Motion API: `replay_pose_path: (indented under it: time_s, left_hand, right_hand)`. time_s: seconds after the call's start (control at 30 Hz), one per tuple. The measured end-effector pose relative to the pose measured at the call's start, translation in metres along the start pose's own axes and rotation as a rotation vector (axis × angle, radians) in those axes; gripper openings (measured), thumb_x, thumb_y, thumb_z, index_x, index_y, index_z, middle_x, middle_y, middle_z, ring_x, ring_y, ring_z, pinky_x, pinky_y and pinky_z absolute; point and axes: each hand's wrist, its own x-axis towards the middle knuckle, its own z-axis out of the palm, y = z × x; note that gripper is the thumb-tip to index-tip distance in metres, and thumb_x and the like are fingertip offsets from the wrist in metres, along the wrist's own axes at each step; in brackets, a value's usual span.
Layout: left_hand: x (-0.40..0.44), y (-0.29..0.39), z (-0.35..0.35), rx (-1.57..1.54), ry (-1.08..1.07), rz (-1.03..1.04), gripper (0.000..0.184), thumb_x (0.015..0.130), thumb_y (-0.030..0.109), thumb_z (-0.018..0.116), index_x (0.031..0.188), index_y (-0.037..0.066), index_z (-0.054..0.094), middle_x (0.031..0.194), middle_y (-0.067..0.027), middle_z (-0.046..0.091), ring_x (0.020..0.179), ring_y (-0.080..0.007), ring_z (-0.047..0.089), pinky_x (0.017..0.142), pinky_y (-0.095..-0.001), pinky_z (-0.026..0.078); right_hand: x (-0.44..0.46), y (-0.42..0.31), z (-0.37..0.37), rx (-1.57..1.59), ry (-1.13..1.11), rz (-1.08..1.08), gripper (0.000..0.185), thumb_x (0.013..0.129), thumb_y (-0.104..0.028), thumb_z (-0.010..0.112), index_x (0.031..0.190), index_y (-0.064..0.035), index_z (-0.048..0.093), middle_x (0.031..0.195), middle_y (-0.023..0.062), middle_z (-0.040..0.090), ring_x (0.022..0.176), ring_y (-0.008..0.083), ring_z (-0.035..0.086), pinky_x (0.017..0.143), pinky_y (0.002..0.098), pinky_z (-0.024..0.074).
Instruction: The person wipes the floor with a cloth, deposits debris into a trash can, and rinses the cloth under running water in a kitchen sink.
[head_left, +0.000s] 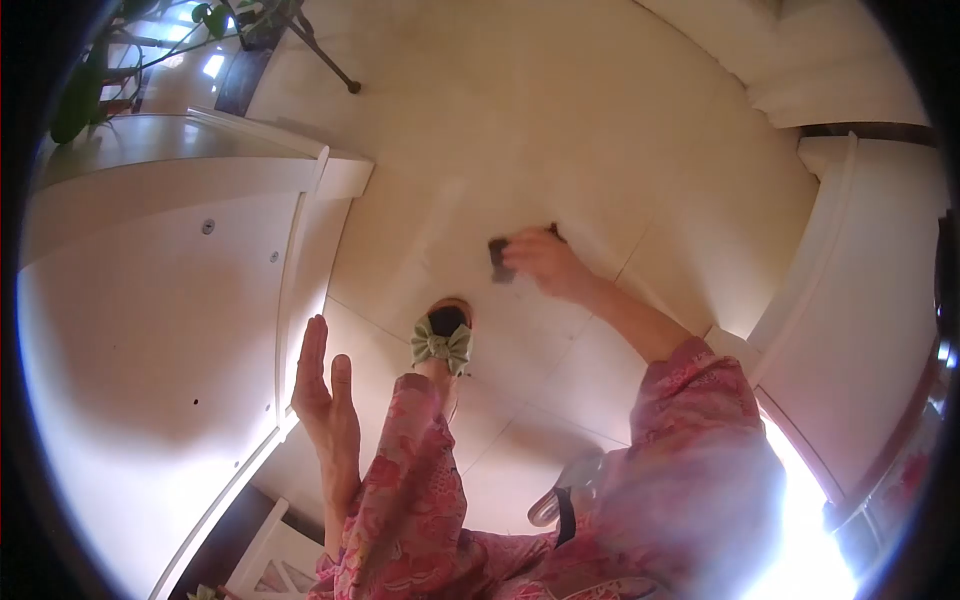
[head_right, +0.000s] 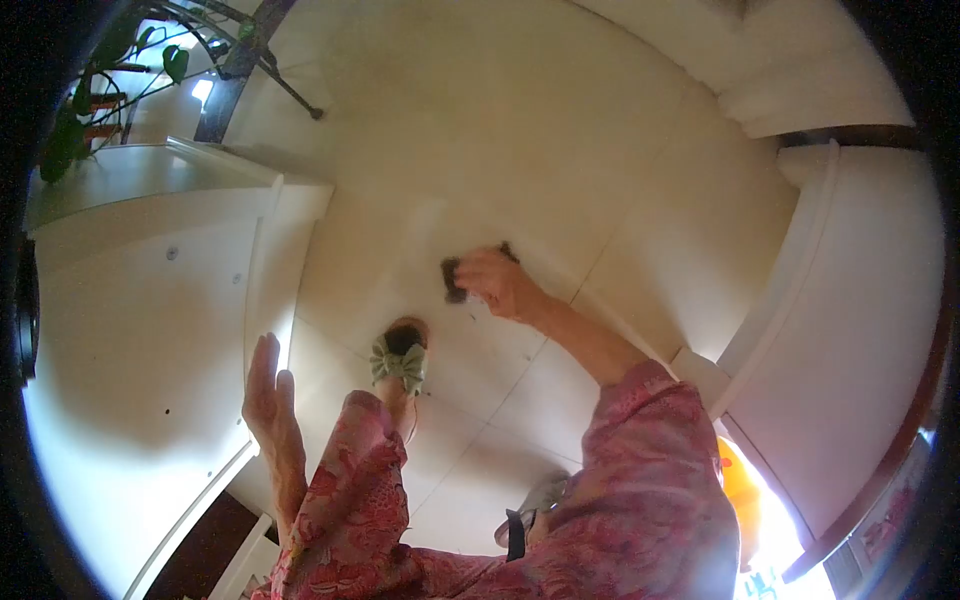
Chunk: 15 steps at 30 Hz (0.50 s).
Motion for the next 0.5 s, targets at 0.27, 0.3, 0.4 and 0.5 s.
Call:
replay_pose_path:
  time_s: [0.27, 0.3, 0.4, 0.5]
  left_hand:
    - [0.002, -0.012, -0.015, 0.007, 0.032, -0.037, 0.052, 0.089, 0.013, 0.058, 0.133, -0.006, 0.037, 0.136, -0.0205, 0.042, 0.129, -0.0285, 0.037, 0.108, -0.0376, 0.027]
    - [0.002, -0.013, -0.018, 0.017, 0.052, -0.041, 0.053, 0.089, 0.013, 0.058, 0.133, -0.006, 0.037, 0.136, -0.0206, 0.042, 0.129, -0.0287, 0.037, 0.108, -0.0375, 0.027]
    - [-0.001, -0.021, -0.026, -0.03, 0.086, -0.051, 0.053, 0.089, 0.013, 0.058, 0.133, -0.006, 0.037, 0.136, -0.0203, 0.042, 0.129, -0.0282, 0.037, 0.107, -0.0374, 0.028]
    - [-0.002, -0.022, -0.029, -0.057, 0.1, -0.089, 0.052, 0.089, 0.012, 0.058, 0.133, -0.006, 0.037, 0.136, -0.02, 0.042, 0.129, -0.0279, 0.037, 0.108, -0.0372, 0.028]
  right_hand:
    - [0.121, 0.079, -0.069, -0.076, 0.365, 0.232, 0.02, 0.078, 0.0, 0.058, 0.096, -0.0044, 0.065, 0.1, 0.0142, 0.063, 0.099, 0.0313, 0.056, 0.087, 0.0394, 0.0446]
    - [0.138, 0.095, -0.074, -0.133, 0.459, 0.246, 0.02, 0.077, 0.0, 0.058, 0.096, -0.0037, 0.064, 0.099, 0.0145, 0.063, 0.098, 0.0318, 0.056, 0.086, 0.0386, 0.0449]
    - [0.155, 0.111, -0.041, -0.176, 0.423, 0.146, 0.016, 0.078, -0.003, 0.058, 0.094, -0.0039, 0.063, 0.096, 0.0146, 0.062, 0.096, 0.0317, 0.057, 0.083, 0.0395, 0.0451]
    - [0.106, 0.061, 0.016, -0.048, 0.131, -0.059, 0.014, 0.079, -0.008, 0.059, 0.092, -0.0037, 0.062, 0.095, 0.0137, 0.062, 0.092, 0.0325, 0.056, 0.082, 0.0422, 0.0441]
